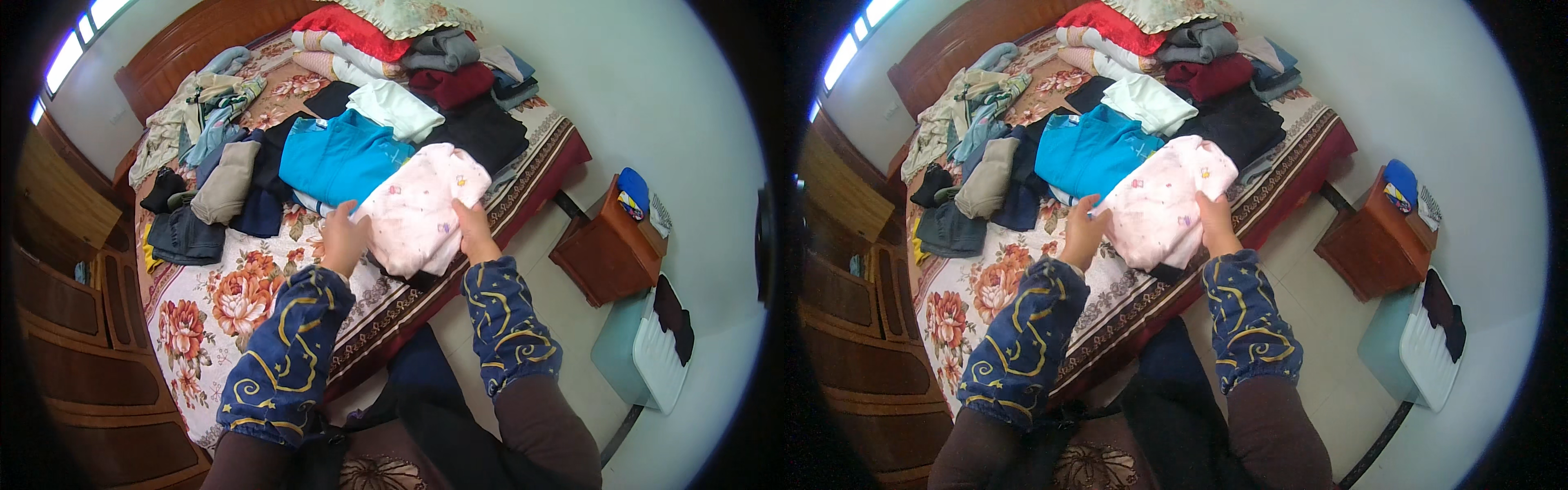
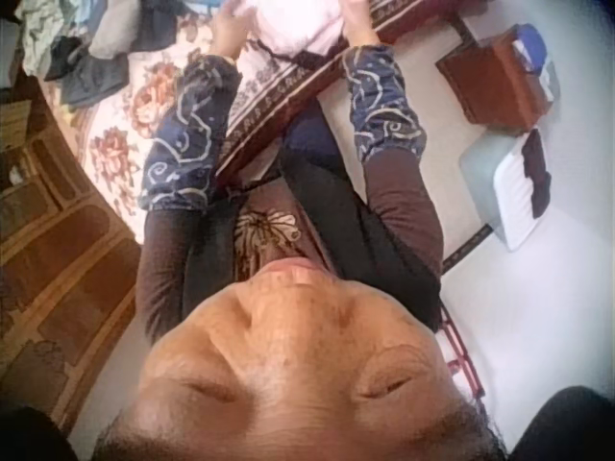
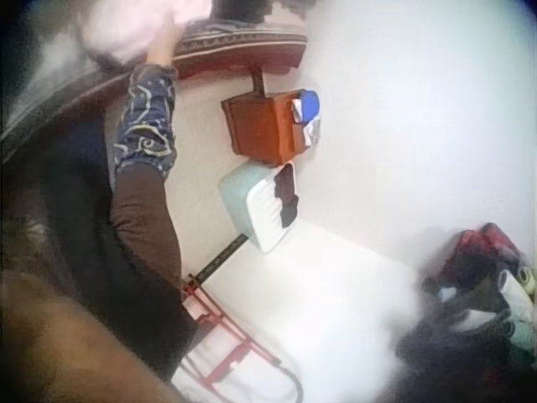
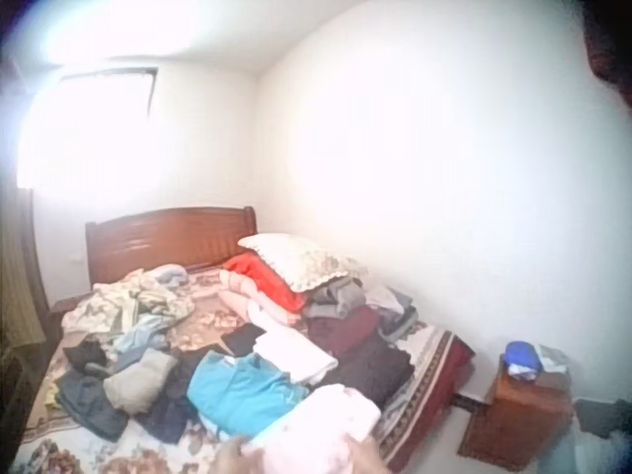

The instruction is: The person folds a light pink floral shirt on a bed, smoothing and aligning the fabric before folding it into a compact rectangle. They then pick up a pair of dark blue shorts and begin folding them similarly.

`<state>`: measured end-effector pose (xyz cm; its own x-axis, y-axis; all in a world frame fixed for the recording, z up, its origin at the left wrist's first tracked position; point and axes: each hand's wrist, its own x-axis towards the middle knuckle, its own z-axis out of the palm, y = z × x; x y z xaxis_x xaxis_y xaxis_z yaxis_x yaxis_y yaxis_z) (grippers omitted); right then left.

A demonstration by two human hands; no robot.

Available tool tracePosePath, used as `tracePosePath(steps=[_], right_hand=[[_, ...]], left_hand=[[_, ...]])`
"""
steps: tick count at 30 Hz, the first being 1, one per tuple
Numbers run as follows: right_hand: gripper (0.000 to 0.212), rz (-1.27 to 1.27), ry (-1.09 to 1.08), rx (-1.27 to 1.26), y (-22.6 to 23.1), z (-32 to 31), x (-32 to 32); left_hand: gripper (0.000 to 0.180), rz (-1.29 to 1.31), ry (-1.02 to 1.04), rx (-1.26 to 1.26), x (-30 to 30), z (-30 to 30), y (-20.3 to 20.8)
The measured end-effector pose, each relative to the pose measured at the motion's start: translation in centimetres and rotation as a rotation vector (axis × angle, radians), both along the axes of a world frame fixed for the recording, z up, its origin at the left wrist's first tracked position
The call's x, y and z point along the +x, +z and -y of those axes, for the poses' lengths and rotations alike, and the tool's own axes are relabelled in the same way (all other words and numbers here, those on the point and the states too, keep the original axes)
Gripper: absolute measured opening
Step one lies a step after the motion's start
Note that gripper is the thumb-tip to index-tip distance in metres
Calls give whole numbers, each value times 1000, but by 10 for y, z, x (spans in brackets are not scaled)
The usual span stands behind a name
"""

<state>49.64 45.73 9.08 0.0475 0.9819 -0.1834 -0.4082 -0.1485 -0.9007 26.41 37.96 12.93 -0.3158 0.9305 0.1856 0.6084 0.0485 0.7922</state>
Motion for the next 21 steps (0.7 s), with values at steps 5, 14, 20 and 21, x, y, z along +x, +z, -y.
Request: tracePosePath(steps=[5,14,20,21], right_hand=[[47,91,-116,-8,-30,5,7],[72,1283,-485,224,13,35,-1],[55,1698,-41,836,26,-15,-37],[55,1736,0,784,21,-22,-40]], left_hand=[[44,-586,-251,309,23,6,-5],[47,-669,-410,165,27,8,-24],[48,-700,-371,181,34,1,-28],[48,-699,-371,178,33,0,-29]])
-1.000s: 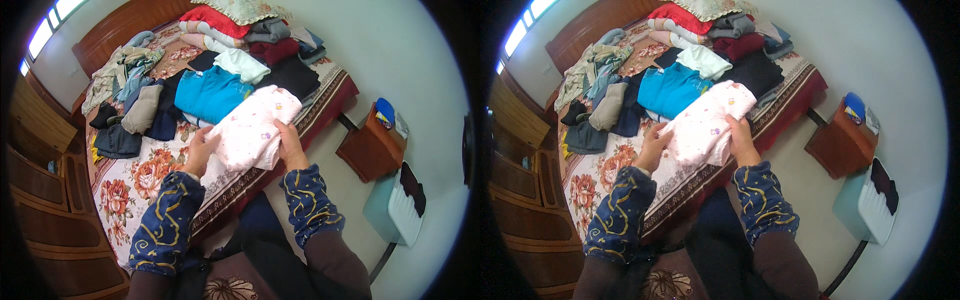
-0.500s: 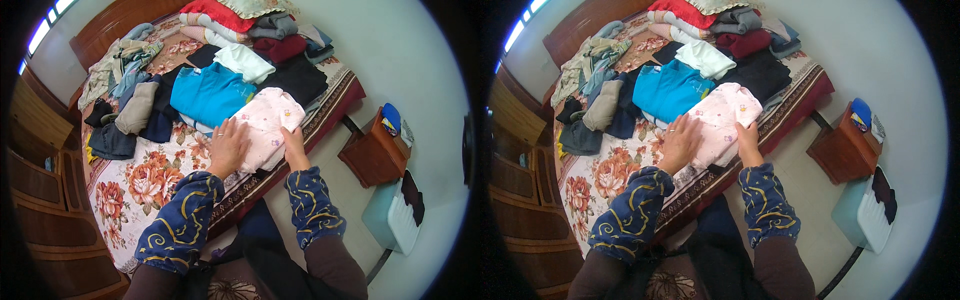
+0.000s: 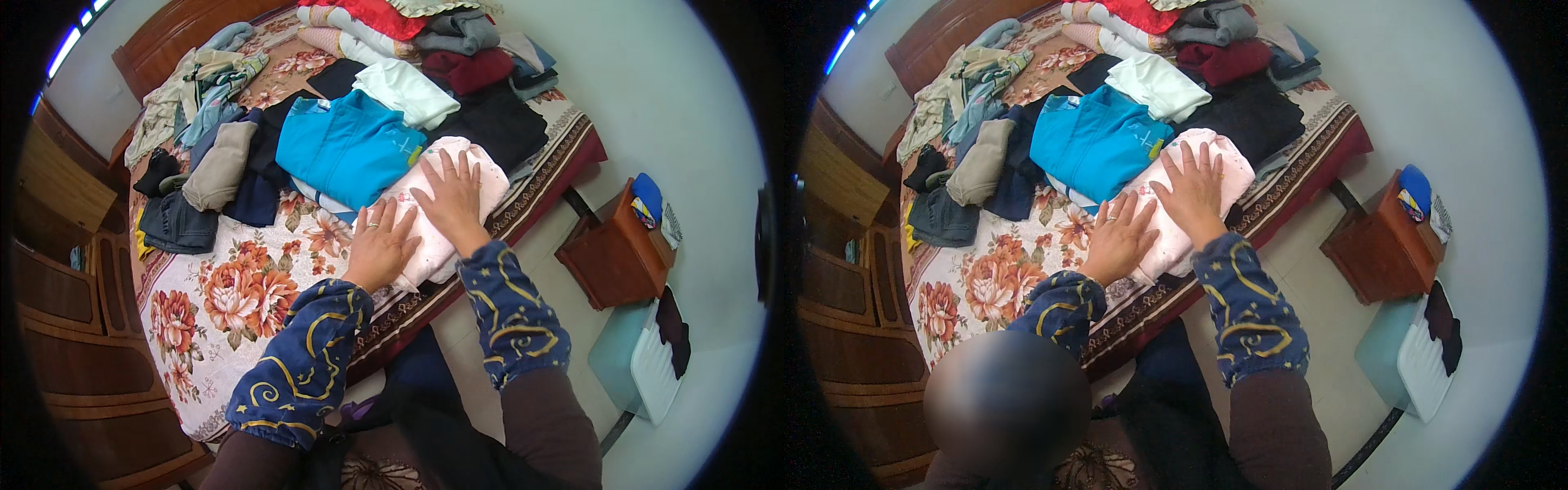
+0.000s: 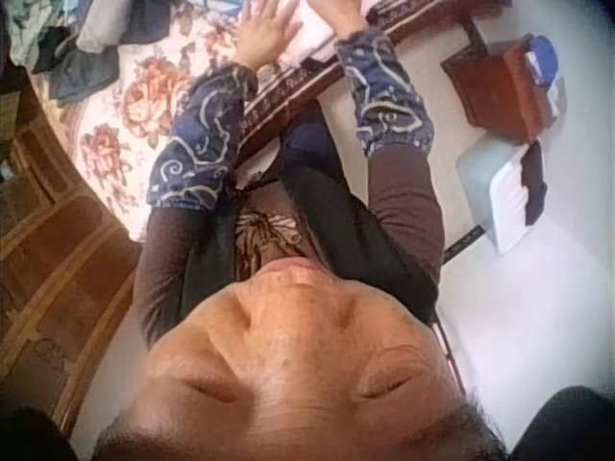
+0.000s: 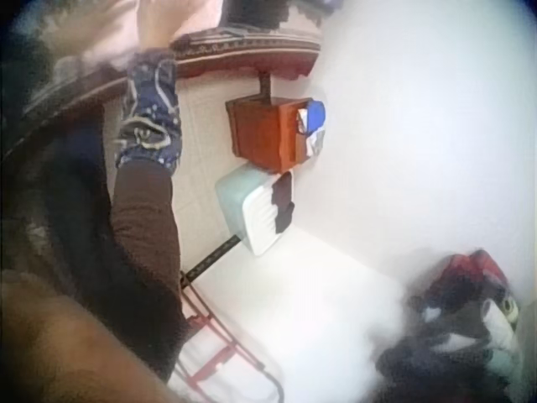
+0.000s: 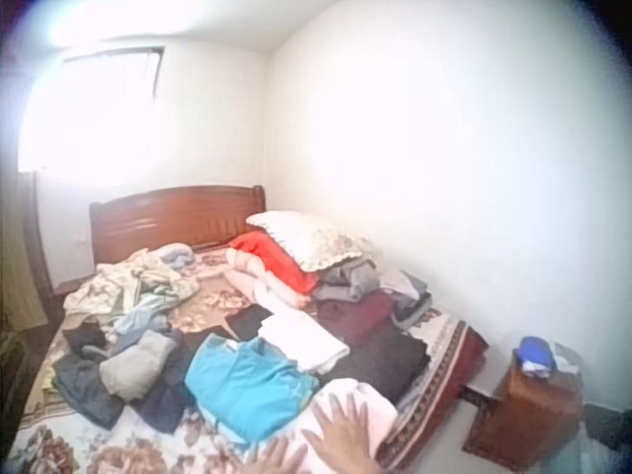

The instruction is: The person folds a light pink floral shirt on a bed, smoothing and aligning the fabric before folding it into a compact rectangle. They then pick up a pair of dark blue shorts and begin folding them similarly.

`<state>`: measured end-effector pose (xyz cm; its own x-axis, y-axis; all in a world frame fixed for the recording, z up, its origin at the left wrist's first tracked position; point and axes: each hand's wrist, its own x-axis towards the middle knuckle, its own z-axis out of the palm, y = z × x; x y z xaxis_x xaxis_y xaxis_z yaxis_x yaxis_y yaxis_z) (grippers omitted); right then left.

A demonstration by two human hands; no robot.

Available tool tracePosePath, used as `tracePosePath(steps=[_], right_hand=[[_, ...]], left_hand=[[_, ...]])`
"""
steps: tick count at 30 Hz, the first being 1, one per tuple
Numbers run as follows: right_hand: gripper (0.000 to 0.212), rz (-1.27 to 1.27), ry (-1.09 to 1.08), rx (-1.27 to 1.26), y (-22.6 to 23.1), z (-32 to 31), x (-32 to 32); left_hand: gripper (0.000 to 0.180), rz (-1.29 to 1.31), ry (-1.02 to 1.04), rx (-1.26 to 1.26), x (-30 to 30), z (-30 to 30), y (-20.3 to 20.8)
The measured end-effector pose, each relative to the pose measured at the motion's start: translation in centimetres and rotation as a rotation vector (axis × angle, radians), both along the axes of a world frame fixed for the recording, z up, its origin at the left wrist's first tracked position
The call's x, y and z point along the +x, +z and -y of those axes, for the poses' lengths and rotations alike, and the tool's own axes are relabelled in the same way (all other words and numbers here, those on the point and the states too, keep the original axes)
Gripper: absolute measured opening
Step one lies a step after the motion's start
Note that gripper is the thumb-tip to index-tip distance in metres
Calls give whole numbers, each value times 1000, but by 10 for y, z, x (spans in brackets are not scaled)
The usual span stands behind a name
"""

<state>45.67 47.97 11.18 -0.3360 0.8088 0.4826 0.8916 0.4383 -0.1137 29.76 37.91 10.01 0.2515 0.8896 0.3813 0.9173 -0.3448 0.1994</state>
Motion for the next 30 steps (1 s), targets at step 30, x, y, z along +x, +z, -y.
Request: tracePosePath(steps=[30], right_hand=[[33,113,69,300,-7,27,-75]], left_hand=[[55,-52,576,-174,-170,236,-86]])
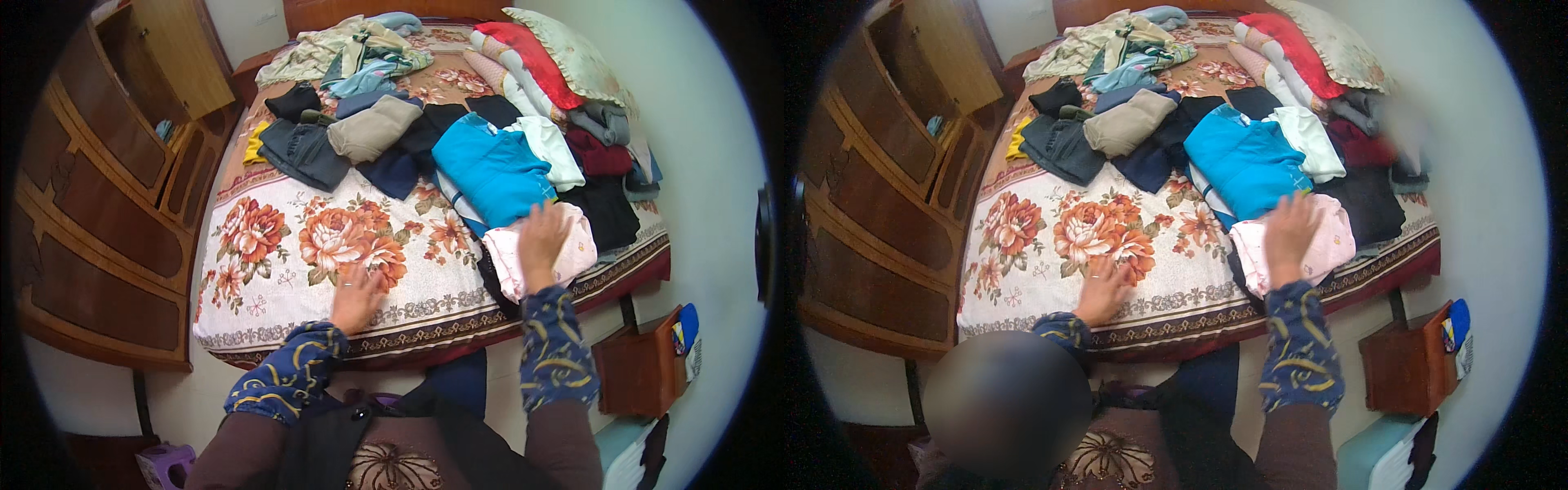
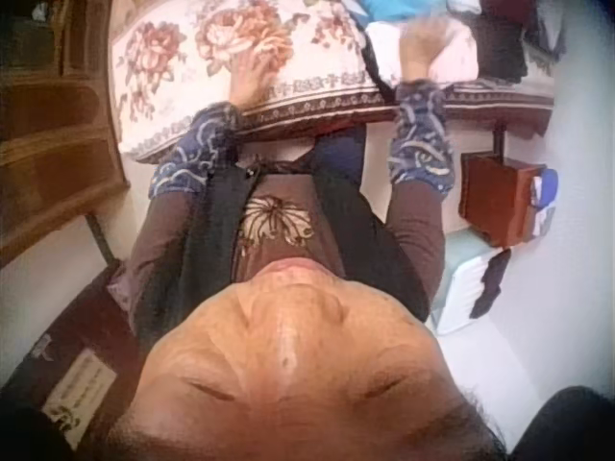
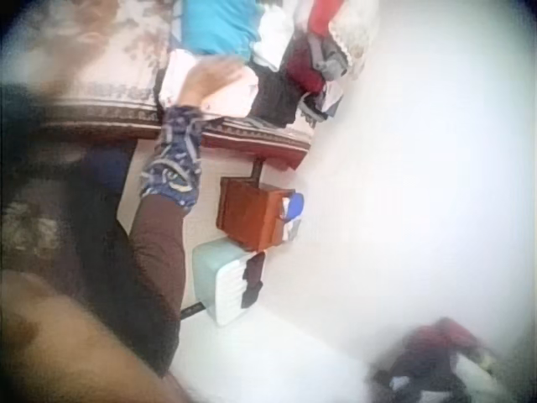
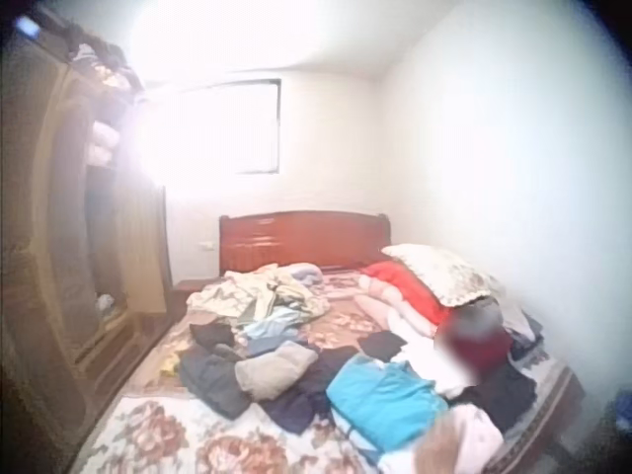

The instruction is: The person folds a light pink floral shirt on a bed, smoothing and aligning the fabric before folding it into a compact rectangle. They then pick up a pair of dark blue shorts and begin folding them similarly.

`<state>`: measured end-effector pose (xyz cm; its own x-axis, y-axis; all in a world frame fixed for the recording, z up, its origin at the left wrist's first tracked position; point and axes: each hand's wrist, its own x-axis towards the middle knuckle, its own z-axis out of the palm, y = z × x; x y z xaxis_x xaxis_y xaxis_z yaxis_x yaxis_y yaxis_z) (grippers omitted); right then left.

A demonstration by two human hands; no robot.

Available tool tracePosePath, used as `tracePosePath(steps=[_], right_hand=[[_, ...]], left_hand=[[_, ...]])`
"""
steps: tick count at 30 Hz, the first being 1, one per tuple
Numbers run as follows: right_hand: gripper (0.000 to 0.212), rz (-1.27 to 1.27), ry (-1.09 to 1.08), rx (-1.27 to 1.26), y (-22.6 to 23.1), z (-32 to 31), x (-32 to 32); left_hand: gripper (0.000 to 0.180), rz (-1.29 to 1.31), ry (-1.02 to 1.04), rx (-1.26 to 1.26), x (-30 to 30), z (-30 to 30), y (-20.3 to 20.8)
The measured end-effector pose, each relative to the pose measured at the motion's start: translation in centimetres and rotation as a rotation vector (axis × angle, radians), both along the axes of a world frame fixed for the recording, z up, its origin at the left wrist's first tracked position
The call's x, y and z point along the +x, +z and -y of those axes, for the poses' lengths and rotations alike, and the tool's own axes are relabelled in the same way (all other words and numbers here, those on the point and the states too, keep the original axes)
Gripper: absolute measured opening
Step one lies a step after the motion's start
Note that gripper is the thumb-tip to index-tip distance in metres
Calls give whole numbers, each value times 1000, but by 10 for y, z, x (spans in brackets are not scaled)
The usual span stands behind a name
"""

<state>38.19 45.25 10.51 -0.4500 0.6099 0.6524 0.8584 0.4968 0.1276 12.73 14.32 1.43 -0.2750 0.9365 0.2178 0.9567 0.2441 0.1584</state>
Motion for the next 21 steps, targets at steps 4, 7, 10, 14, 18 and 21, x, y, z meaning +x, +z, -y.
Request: tracePosePath(steps=[4,7,10,14,18,21], right_hand=[[40,108,343,-505,-54,109,-62],[62,141,458,-584,-124,185,-90],[63,157,409,-522,-128,198,-106],[61,118,544,-523,-121,175,-125],[56,15,505,-567,-110,151,-167],[54,-254,322,-687,-119,109,-213]], left_hand=[[57,123,183,-100,-28,33,-12],[58,106,153,-121,-34,35,-15],[59,84,140,-120,-38,36,-15],[59,49,114,-85,-53,29,-16],[58,49,110,-22,-66,17,-22],[55,70,73,29,-73,8,-23]])
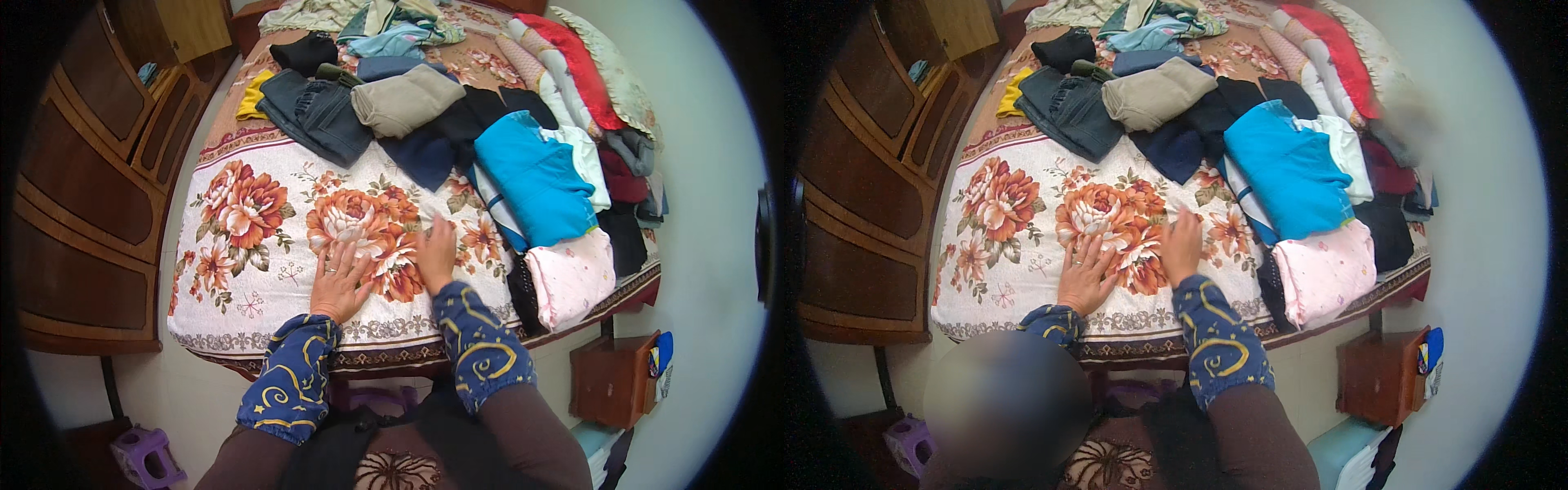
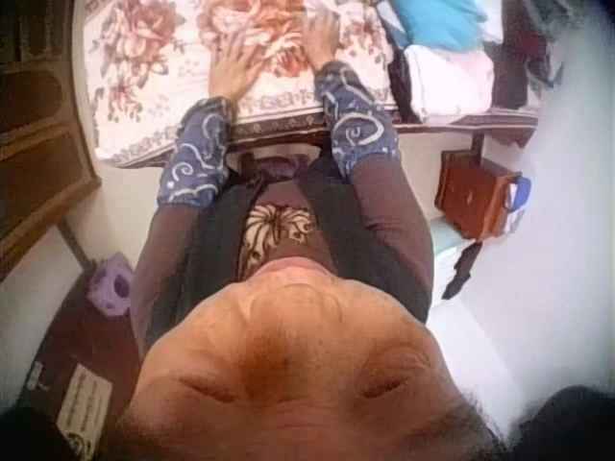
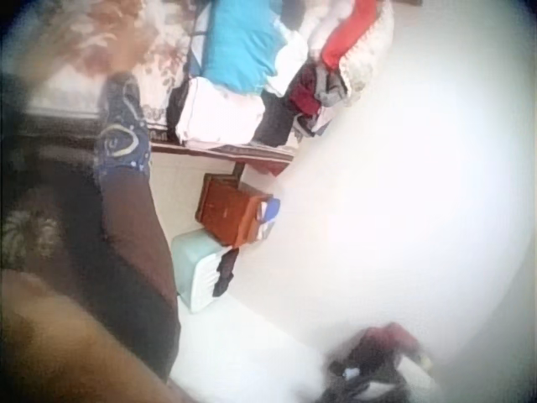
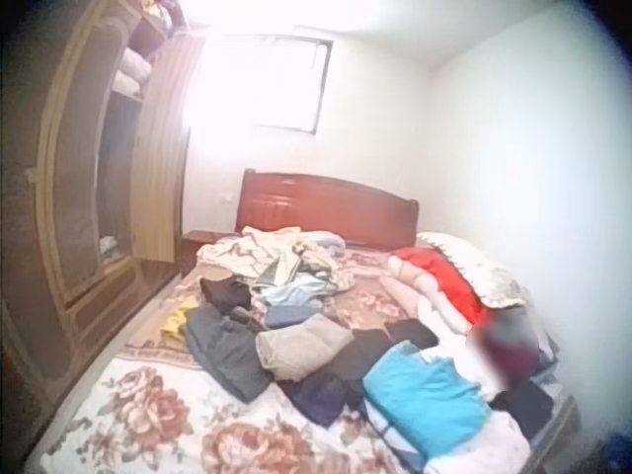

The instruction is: The person folds a light pink floral shirt on a bed, smoothing and aligning the fabric before folding it into a compact rectangle. They then pick up a pair of dark blue shorts and begin folding them similarly.

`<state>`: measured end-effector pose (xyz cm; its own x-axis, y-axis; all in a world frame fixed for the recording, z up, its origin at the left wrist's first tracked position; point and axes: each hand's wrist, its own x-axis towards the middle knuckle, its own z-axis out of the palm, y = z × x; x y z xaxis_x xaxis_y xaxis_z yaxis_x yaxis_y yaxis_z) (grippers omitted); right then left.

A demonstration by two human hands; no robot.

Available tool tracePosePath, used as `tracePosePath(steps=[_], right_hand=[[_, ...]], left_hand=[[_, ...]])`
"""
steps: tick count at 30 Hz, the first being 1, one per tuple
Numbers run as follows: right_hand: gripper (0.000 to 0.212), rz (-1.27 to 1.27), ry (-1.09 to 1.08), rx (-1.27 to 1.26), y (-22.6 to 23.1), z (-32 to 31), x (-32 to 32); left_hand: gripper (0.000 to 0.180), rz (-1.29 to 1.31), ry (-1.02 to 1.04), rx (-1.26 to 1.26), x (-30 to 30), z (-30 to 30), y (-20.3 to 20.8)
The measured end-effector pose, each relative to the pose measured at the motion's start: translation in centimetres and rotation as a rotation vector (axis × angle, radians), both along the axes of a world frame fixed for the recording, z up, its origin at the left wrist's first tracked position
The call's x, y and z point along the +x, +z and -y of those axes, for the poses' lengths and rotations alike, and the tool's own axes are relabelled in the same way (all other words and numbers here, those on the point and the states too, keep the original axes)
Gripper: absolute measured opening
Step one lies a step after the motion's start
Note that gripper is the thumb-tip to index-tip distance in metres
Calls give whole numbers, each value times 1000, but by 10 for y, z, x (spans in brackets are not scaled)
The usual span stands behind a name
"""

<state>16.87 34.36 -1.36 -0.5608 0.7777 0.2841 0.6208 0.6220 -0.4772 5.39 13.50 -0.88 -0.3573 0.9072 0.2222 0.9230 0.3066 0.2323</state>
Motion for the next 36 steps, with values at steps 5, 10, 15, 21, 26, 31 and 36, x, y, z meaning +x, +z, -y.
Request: tracePosePath(steps=[5,10,15,21,26,31,36], right_hand=[[56,-460,-359,-330,-14,-71,-75],[31,-352,-210,-321,-16,-100,-97],[21,-341,156,-220,-25,-38,-60],[21,-192,724,-293,-4,60,49],[15,-84,600,-353,-2,137,105],[25,-37,542,-491,7,135,117],[32,-142,365,-495,3,166,135]], left_hand=[[56,14,2,-15,-5,-2,-1],[54,3,15,-41,-5,-2,0],[54,-9,13,-21,-4,-2,-3],[56,-138,-9,-190,-3,-9,5],[61,130,-71,156,-5,23,-23],[45,80,-76,-104,14,61,-35],[39,1210,288,419,54,93,-2]])
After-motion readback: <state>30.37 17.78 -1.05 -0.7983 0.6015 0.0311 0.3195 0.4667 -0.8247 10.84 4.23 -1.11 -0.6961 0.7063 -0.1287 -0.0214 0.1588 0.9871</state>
